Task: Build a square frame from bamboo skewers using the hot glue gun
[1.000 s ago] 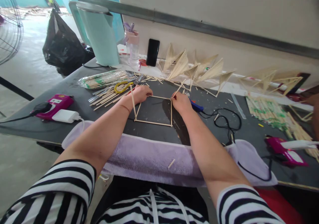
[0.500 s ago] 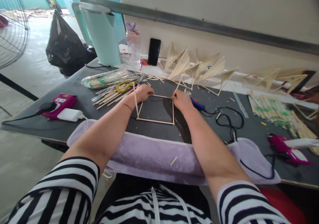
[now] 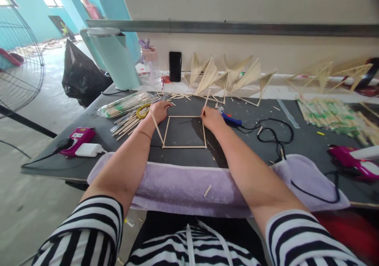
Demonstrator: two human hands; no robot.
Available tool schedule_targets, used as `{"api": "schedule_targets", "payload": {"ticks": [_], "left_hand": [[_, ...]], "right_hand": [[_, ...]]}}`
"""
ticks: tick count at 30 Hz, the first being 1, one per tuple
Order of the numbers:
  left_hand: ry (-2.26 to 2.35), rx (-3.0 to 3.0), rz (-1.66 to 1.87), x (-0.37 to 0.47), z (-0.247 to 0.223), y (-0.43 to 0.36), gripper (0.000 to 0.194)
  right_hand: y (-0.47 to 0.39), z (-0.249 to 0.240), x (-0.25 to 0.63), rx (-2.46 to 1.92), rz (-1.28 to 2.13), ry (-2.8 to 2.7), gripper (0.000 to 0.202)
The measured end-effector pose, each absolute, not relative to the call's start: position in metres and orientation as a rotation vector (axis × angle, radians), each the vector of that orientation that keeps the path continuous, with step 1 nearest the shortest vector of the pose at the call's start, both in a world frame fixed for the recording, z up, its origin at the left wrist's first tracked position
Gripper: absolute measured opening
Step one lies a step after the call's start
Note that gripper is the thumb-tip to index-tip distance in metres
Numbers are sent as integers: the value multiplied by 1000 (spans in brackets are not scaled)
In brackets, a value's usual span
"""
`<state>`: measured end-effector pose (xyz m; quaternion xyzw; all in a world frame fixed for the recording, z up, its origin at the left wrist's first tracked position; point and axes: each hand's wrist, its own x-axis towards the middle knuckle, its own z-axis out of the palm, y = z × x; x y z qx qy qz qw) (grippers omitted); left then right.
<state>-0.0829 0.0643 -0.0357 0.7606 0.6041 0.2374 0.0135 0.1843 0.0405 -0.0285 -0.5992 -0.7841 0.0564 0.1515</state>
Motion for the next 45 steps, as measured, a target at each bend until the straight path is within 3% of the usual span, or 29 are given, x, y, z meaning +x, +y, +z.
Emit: {"api": "schedule_targets", "payload": {"ticks": [33, 45], "left_hand": [[1843, 2500, 690, -77, -34, 54, 32], [1767, 2545, 435, -61, -23, 43, 27]], "right_hand": [[34, -25, 179, -1700, 152, -2279, 22], [38, -26, 181, -1725, 121, -2292, 24]]}}
